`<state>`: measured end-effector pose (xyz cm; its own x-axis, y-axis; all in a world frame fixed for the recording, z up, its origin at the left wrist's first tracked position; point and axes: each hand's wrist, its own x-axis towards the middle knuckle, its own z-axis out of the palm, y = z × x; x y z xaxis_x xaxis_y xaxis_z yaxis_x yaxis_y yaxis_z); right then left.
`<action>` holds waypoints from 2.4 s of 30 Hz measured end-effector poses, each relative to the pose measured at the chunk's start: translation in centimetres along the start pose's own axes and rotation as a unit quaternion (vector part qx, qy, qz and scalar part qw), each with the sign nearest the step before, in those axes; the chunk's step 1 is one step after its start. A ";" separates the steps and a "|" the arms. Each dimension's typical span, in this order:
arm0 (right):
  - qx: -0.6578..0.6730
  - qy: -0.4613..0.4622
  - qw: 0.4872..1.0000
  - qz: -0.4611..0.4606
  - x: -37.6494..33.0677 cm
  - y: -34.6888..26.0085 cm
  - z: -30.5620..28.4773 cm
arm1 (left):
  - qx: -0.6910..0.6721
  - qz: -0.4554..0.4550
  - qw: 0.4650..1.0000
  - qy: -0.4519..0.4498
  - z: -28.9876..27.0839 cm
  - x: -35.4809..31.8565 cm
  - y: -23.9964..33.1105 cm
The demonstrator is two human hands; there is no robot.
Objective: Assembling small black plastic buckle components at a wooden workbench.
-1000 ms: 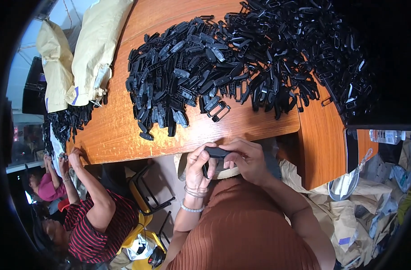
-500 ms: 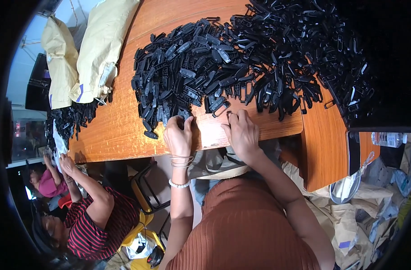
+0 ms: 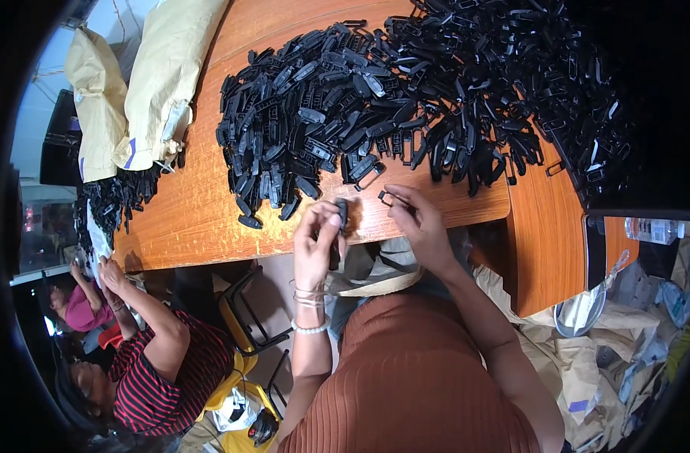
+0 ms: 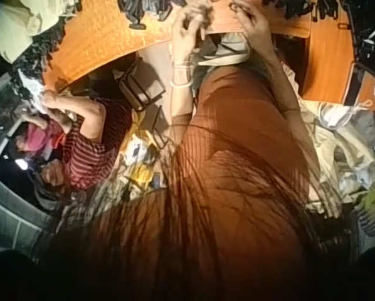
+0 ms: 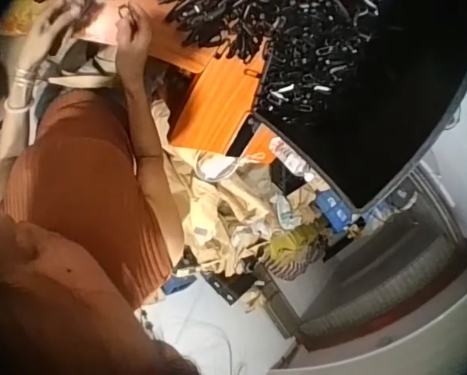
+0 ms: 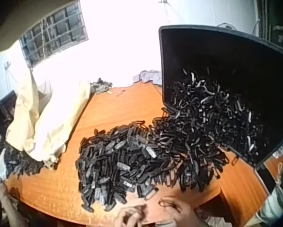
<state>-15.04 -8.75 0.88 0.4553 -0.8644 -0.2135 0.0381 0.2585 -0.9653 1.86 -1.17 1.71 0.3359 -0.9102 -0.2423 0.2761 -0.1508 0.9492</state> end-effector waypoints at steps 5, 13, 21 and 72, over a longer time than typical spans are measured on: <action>0.053 -0.071 0.996 -0.027 -1.5 -3.3 0.8 | 0.040 -0.017 0.996 -0.073 0.9 -2.0 2.2; -0.212 -0.192 0.942 -0.174 -1.6 -5.7 0.3 | 0.283 0.227 0.932 -0.019 1.8 -2.8 3.4; -0.361 -0.157 0.864 -0.314 -2.0 -4.6 0.5 | 0.242 0.173 0.955 0.000 2.6 -3.4 3.8; -0.286 0.018 0.956 -0.064 0.4 -2.7 1.9 | 0.071 0.002 0.994 0.083 -0.6 -2.9 -2.3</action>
<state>-13.28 -8.99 3.64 0.4476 -0.8903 -0.0836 -0.4066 -0.1194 -0.9058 0.79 2.05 0.13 0.4843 -0.8364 -0.2569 0.1493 -0.2103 0.9662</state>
